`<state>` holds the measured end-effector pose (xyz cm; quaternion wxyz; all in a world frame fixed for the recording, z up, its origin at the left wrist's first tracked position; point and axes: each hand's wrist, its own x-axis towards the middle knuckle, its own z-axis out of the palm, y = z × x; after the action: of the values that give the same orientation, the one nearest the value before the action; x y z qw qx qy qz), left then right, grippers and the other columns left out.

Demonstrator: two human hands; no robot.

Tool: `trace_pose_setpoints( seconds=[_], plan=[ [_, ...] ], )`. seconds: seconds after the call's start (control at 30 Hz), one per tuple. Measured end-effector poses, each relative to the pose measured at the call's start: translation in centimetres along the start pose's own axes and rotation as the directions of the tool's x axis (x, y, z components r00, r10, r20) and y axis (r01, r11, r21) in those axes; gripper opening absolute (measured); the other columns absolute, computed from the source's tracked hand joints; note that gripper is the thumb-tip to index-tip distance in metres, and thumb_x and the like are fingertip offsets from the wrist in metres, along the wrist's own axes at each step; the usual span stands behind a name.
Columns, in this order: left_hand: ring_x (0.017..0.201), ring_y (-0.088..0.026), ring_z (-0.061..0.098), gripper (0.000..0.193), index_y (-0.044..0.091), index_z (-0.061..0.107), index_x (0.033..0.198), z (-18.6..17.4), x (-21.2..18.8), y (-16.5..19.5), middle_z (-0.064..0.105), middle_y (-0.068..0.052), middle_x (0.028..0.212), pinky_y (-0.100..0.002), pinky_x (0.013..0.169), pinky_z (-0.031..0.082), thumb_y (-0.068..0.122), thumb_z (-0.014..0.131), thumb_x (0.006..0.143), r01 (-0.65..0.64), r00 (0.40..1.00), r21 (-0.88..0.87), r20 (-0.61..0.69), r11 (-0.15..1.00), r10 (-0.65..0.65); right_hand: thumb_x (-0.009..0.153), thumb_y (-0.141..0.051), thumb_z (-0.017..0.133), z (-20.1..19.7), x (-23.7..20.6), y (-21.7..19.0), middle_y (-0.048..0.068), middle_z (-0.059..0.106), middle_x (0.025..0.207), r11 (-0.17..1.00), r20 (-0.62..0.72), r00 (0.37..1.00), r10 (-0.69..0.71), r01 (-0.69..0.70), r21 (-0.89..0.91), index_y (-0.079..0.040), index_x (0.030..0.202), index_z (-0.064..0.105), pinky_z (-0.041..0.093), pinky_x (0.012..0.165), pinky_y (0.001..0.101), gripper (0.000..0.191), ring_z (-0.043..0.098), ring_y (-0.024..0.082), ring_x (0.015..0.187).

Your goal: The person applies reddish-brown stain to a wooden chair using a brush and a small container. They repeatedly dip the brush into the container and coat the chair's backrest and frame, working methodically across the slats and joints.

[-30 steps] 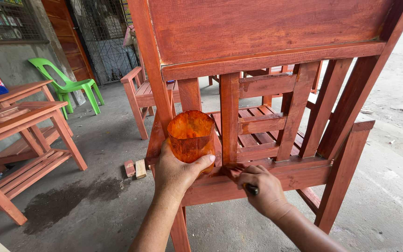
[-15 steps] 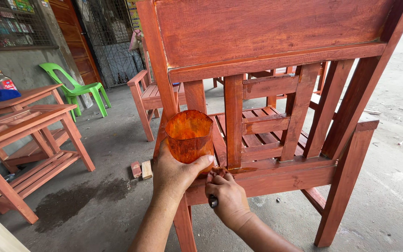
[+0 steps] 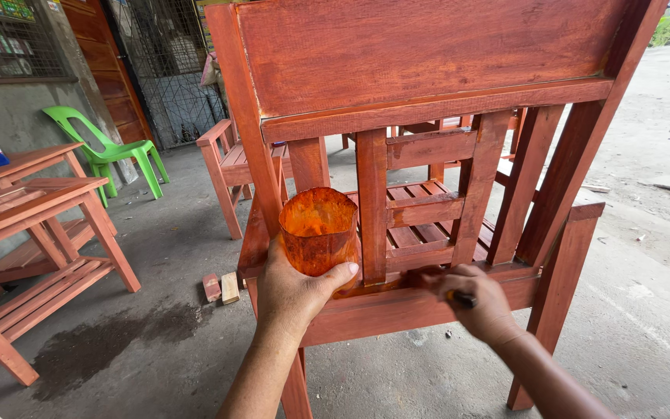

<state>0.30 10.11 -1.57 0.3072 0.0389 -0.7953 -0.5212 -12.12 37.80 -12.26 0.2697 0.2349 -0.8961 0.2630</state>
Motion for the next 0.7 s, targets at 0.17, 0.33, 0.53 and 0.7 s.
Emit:
trace_pose_setpoints(
  seconds=[0.17,0.33,0.53,0.7],
  plan=[
    [0.114,-0.023,0.07,0.096,0.011,0.046,0.138,0.5,-0.4,-0.1,0.067,-0.011,0.123,-0.04,0.096,0.061,0.037,0.092,0.058,-0.008,1.0,0.013,-0.008,1.0,0.008,0.08,-0.012,0.076,-0.1,-0.3,-0.7,-0.006,0.074,0.102,0.996,-0.037,0.999,0.036,-0.039,-0.085,-0.022,0.081,0.076,0.056,0.095,0.0376,0.01,0.067,0.016,0.101],
    [0.11,-0.021,0.072,0.09,0.012,0.05,0.133,1.8,-0.6,0.7,0.071,-0.008,0.12,-0.038,0.097,0.059,0.037,0.092,0.056,-0.004,1.0,0.018,-0.003,1.0,0.004,0.081,-0.007,0.072,4.0,-0.7,-4.6,-0.008,0.072,0.107,0.989,0.015,0.996,-0.091,0.093,-0.116,-0.021,0.079,0.074,0.058,0.09,0.0364,0.014,0.064,0.019,0.107],
    [0.109,-0.02,0.073,0.084,0.011,0.055,0.127,2.9,-0.8,1.4,0.074,-0.006,0.117,-0.037,0.097,0.058,0.035,0.092,0.055,-0.054,0.998,0.003,0.021,0.999,0.054,0.078,0.0,0.07,2.2,-1.6,-1.9,-0.005,0.071,0.106,0.988,-0.09,0.988,-0.128,0.119,-0.094,-0.02,0.077,0.074,0.057,0.087,0.0371,0.02,0.063,0.021,0.108],
    [0.11,-0.02,0.072,0.087,0.012,0.053,0.13,2.8,-0.7,1.5,0.072,-0.007,0.118,-0.037,0.097,0.059,0.036,0.092,0.056,-0.052,0.998,-0.001,0.024,0.999,0.052,0.078,-0.003,0.074,0.1,-3.0,0.6,-0.005,0.071,0.105,0.992,-0.119,0.992,0.036,-0.05,-0.112,-0.019,0.078,0.074,0.056,0.093,0.0386,0.016,0.063,0.021,0.11]
  ],
)
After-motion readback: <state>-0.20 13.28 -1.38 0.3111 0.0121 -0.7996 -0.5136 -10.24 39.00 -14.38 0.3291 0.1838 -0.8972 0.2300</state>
